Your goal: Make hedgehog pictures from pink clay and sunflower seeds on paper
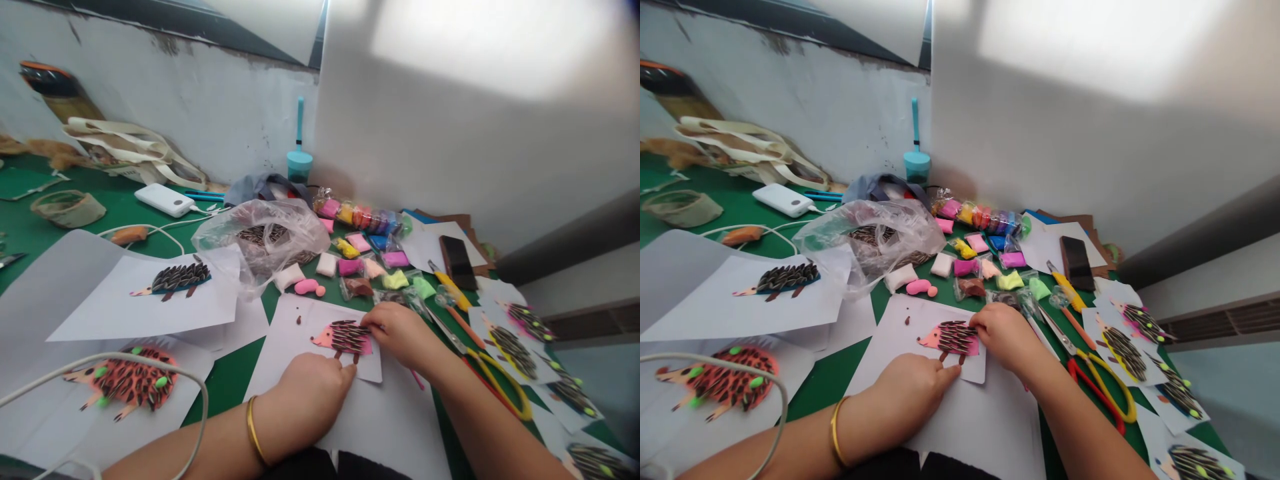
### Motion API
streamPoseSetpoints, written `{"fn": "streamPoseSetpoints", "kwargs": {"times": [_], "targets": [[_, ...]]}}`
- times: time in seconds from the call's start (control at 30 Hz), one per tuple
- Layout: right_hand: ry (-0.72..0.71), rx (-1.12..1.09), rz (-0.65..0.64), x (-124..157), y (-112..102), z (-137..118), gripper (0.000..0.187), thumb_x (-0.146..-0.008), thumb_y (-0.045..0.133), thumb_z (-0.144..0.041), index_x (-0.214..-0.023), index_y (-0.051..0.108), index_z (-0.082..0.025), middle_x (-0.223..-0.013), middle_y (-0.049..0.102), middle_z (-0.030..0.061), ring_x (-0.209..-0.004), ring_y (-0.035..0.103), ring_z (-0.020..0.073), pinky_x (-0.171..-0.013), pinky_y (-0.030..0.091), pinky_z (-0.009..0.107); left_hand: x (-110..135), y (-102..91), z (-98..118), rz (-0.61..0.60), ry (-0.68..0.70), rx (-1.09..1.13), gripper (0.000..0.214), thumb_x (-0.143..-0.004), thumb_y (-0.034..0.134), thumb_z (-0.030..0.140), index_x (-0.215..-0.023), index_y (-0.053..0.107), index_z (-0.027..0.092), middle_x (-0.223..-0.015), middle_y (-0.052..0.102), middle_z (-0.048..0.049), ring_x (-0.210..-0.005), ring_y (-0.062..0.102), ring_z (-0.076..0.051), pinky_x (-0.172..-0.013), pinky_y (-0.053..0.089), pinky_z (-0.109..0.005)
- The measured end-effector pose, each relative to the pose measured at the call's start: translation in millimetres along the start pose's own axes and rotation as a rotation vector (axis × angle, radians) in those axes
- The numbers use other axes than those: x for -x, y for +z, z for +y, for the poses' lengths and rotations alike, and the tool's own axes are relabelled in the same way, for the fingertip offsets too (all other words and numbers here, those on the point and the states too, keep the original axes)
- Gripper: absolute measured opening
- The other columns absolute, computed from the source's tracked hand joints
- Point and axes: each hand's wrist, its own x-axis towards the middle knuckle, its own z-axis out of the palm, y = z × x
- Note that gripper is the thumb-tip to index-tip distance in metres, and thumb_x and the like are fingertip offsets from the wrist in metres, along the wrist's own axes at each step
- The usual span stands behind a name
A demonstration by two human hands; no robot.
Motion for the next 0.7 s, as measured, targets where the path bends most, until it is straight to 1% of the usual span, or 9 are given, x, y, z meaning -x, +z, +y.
{"fn": "streamPoseSetpoints", "kwargs": {"times": [0.07,0.17,0.27,0.33,0.47,0.7], "targets": [[0.005,-0.004,0.0,0,1,-1,0.028,-0.084,0.053,-0.012,-0.092,0.076,-0.024,-0.091,0.074,0.0024,-0.09,0.065,0.0196,-0.086,0.047,0.031,-1,-1.3,1,-0.021,-0.015,-0.001,0.028,-0.077,0.053,0.008,-0.1,0.067,0.019,-0.066,0.063,-0.0082,-0.052,0.055,-0.023,-0.052,0.034,-0.032],[0.009,-0.008,-0.002,-1,1,-2,0.027,-0.085,0.053,-0.012,-0.092,0.076,-0.024,-0.091,0.074,0.0025,-0.089,0.065,0.0192,-0.085,0.047,0.03,-3,-5.4,3,-0.104,-0.016,-0.03,0.03,-0.079,0.051,0.009,-0.103,0.066,0.018,-0.068,0.064,-0.0091,-0.054,0.057,-0.023,-0.052,0.036,-0.032],[0.023,0.003,-0.02,-2,0,-5,0.027,-0.084,0.053,-0.012,-0.092,0.077,-0.023,-0.09,0.074,0.003,-0.089,0.064,0.0196,-0.084,0.046,0.03,-5,-9.5,5,-0.188,-0.008,-0.105,0.031,-0.08,0.051,0.009,-0.106,0.064,0.018,-0.071,0.065,-0.0085,-0.057,0.06,-0.024,-0.053,0.04,-0.031],[0.031,0.01,-0.031,-2,0,-7,0.027,-0.084,0.054,-0.012,-0.093,0.077,-0.022,-0.091,0.074,0.0033,-0.089,0.064,0.02,-0.084,0.046,0.03,-6,-11.3,6,-0.217,-0.003,-0.166,0.031,-0.08,0.051,0.01,-0.108,0.062,0.019,-0.072,0.065,-0.0068,-0.059,0.062,-0.024,-0.053,0.042,-0.031],[0.033,0.01,-0.023,-2,1,-8,0.026,-0.084,0.054,-0.012,-0.093,0.077,-0.022,-0.09,0.073,0.0035,-0.09,0.064,0.02,-0.085,0.046,0.03,-7,-12.8,7,-0.236,0.004,-0.22,0.03,-0.082,0.051,0.012,-0.109,0.061,0.021,-0.074,0.066,-0.004,-0.06,0.063,-0.024,-0.051,0.045,-0.031],[0.027,0.003,-0.021,-2,1,-9,0.026,-0.086,0.053,-0.013,-0.094,0.076,-0.021,-0.091,0.073,0.0037,-0.09,0.064,0.02,-0.086,0.046,0.031,-6,-11.7,7,-0.21,0.01,-0.24,0.031,-0.08,0.052,0.011,-0.108,0.06,0.02,-0.072,0.065,-0.0031,-0.059,0.063,-0.023,-0.051,0.045,-0.03]]}}
